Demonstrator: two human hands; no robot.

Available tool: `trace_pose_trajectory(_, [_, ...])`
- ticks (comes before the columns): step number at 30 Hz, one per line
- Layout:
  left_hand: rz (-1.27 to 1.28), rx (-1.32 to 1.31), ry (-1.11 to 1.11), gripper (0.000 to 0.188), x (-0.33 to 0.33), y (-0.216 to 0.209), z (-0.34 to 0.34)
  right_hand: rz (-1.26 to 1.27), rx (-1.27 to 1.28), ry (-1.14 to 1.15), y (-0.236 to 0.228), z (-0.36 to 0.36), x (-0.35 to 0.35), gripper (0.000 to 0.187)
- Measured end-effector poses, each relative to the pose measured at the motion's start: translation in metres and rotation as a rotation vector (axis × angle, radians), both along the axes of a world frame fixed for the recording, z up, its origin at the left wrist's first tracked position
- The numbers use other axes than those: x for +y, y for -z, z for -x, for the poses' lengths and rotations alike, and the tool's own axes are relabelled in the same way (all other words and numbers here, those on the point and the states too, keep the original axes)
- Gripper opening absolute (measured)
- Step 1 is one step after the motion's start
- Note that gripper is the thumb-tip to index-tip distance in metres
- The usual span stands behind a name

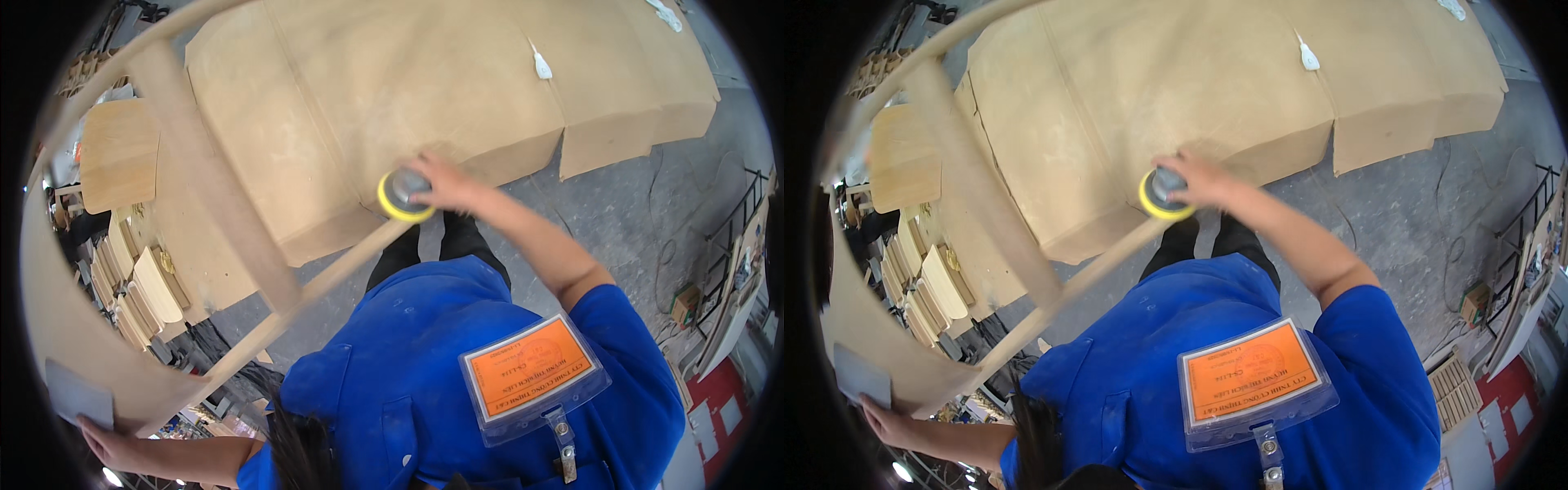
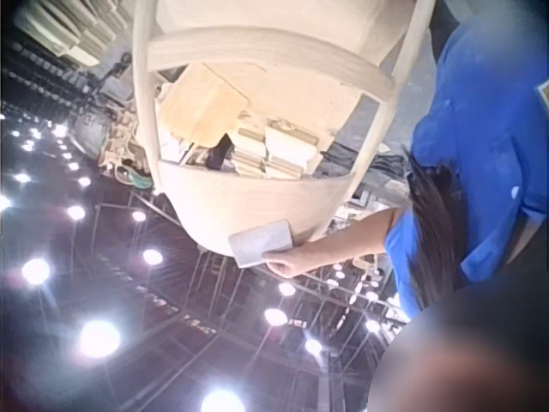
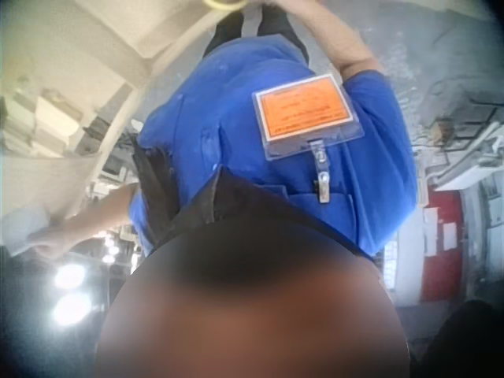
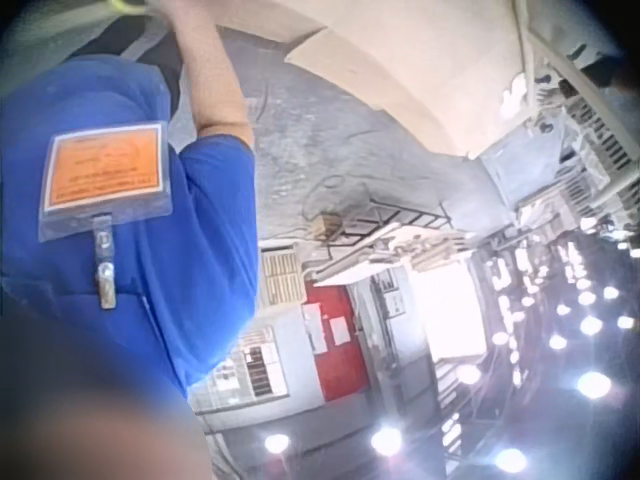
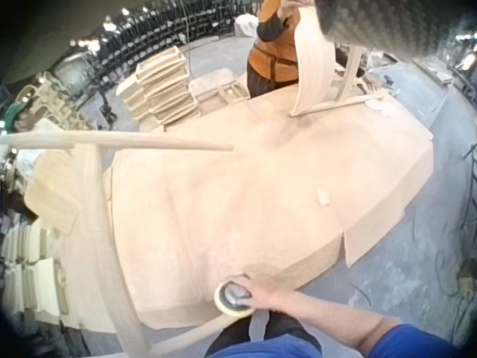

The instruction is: The person sands the surfaces of wooden chair parts using a handheld electric sander and a sanding block. They flip and reposition the chair components to access different areas, then apply a white substance from a tube to the edges.

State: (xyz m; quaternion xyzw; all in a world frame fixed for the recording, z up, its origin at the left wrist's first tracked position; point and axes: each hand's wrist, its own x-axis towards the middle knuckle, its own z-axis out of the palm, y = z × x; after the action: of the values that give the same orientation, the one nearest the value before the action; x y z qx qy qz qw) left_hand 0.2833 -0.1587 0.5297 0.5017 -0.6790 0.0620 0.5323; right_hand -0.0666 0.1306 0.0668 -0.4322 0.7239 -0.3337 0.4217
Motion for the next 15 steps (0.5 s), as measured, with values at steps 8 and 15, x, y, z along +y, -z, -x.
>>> trace_pose_trajectory(8, [-0.179, -0.405, -0.054, 0.051, -0.053, -0.012, 0.025, 0.196, 0.251, 0.644, -0.079, 0.05, 0.111, 0.069])
trace_pose_trajectory(15, [-0.554, -0.469, 0.35, 0.036, -0.228, 0.062, 0.0, -0.214, 0.42, 0.625, -0.048, 0.099, 0.08, 0.07])
